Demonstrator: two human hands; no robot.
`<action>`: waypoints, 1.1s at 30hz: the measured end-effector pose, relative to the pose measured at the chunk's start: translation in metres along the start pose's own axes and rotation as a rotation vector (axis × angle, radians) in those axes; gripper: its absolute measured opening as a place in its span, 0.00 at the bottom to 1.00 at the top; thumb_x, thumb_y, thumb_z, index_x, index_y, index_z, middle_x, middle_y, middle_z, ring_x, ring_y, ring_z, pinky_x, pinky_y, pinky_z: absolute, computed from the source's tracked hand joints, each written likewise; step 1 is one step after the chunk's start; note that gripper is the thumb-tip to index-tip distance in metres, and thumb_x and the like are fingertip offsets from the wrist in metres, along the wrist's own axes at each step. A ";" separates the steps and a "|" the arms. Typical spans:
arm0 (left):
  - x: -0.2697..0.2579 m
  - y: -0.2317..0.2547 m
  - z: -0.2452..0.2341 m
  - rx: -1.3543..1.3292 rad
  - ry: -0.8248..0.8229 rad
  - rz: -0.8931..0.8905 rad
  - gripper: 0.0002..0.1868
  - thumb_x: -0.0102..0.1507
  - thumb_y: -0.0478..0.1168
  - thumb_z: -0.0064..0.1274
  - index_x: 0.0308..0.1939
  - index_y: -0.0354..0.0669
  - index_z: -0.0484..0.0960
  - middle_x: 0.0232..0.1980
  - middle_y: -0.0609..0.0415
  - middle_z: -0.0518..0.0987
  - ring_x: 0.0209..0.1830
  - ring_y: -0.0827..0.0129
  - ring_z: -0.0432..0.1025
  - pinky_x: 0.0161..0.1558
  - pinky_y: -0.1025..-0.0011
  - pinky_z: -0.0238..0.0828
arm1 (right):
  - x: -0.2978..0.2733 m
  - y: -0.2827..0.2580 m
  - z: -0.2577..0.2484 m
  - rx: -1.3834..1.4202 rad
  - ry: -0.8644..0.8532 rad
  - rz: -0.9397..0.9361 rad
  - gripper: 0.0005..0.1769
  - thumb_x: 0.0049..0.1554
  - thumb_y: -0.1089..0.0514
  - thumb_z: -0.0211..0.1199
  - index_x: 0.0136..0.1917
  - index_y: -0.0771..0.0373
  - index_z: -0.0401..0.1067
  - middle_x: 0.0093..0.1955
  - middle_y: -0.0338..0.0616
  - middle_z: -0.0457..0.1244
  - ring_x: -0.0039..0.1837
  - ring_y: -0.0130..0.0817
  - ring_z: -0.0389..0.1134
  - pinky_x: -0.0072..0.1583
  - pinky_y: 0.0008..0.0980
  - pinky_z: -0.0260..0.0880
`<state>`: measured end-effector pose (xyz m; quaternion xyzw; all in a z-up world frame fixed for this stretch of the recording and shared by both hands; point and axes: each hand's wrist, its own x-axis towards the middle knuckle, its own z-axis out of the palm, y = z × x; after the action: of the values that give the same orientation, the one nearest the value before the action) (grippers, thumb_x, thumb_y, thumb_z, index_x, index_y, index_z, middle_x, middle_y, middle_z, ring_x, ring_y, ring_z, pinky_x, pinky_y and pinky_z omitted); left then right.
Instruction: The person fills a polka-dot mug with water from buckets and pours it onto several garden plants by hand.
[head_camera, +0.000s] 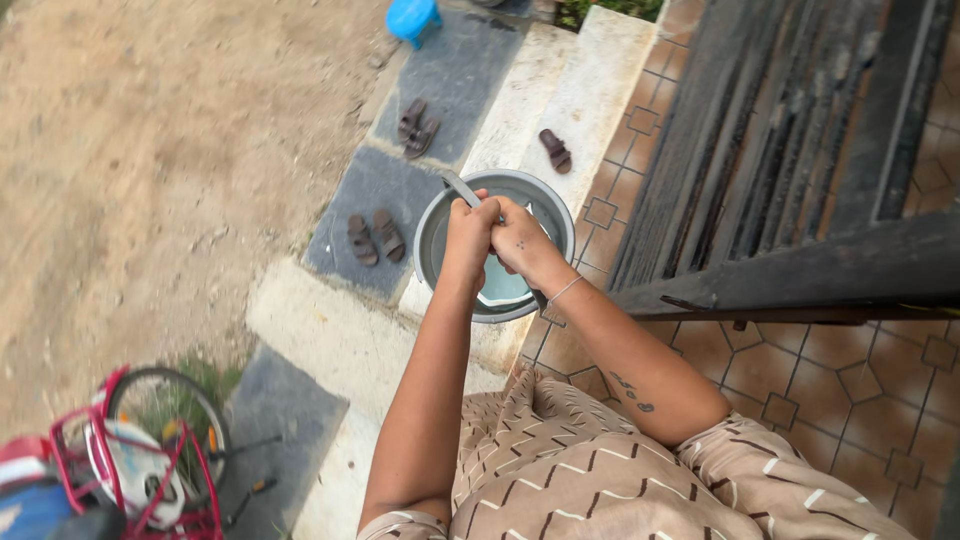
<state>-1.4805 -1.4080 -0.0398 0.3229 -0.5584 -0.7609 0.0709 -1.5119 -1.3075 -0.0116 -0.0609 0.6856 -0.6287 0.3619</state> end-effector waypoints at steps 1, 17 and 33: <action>0.012 0.003 0.015 0.027 -0.034 0.018 0.27 0.58 0.39 0.51 0.59 0.29 0.69 0.40 0.50 0.77 0.31 0.71 0.71 0.26 0.72 0.69 | 0.006 -0.003 -0.016 0.047 0.033 0.015 0.20 0.57 0.63 0.48 0.62 0.58 0.68 0.29 0.35 0.57 0.25 0.22 0.52 0.26 0.28 0.46; 0.273 -0.114 0.163 0.180 -0.696 -0.129 0.09 0.62 0.44 0.49 0.34 0.43 0.72 0.29 0.57 0.71 0.24 0.73 0.65 0.24 0.71 0.64 | 0.197 0.112 -0.172 0.097 0.709 -0.190 0.14 0.57 0.59 0.56 0.54 0.66 0.73 0.33 0.39 0.64 0.28 0.25 0.58 0.29 0.31 0.54; 0.470 -0.233 0.302 0.366 -1.016 -0.510 0.17 0.64 0.46 0.52 0.42 0.31 0.77 0.36 0.50 0.76 0.34 0.64 0.74 0.36 0.62 0.79 | 0.356 0.198 -0.321 0.417 0.978 0.097 0.09 0.55 0.58 0.62 0.46 0.65 0.76 0.28 0.37 0.61 0.24 0.22 0.51 0.27 0.27 0.44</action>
<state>-1.9614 -1.3004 -0.3914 0.0496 -0.5491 -0.7046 -0.4467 -1.8823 -1.1965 -0.3568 0.3441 0.6368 -0.6892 0.0330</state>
